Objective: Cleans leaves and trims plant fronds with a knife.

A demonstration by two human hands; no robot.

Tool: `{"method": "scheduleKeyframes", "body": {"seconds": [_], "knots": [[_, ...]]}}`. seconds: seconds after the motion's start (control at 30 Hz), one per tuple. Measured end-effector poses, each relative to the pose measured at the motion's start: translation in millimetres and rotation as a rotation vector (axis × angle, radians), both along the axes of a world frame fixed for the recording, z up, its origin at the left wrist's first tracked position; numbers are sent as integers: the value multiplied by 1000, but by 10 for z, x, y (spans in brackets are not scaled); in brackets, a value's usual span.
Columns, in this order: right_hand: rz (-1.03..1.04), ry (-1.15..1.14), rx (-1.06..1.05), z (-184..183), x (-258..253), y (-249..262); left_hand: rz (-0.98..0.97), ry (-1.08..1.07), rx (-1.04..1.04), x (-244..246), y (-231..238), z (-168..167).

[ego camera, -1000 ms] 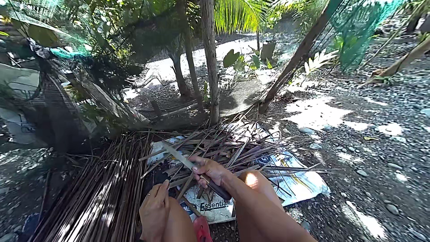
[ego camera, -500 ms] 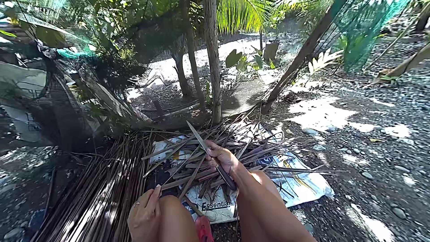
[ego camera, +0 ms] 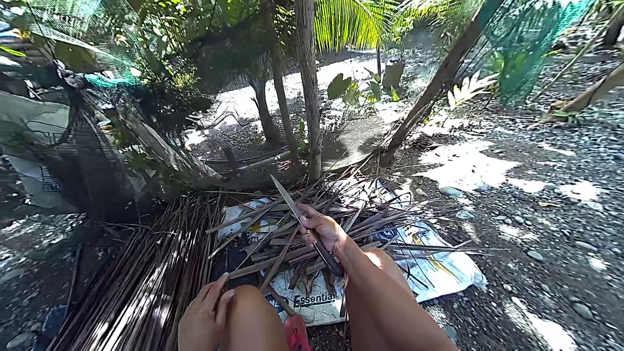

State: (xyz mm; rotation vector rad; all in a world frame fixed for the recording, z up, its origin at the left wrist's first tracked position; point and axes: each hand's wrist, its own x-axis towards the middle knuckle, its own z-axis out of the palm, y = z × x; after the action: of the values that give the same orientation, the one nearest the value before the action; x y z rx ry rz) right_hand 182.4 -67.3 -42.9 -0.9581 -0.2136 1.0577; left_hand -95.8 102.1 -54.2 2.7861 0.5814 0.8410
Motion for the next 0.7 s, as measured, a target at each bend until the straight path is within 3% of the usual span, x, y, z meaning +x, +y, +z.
{"method": "scheduleKeyframes", "body": {"seconds": [0.1,0.37,0.43,0.53,0.7], "knots": [[9,-30,2,17,-26,19,38,233,-248,83,-68,163],[44,-43,34,23,-59,12,168,811,-427,440,-75,600],[70,-40,57,1,-83,25,133,750,-456,554,-116,626],[113,-22,92,-48,-109,50,64,492,-475,687,-212,509],[82,4,94,-65,-44,21,-32,156,-316,692,-297,319]]}}
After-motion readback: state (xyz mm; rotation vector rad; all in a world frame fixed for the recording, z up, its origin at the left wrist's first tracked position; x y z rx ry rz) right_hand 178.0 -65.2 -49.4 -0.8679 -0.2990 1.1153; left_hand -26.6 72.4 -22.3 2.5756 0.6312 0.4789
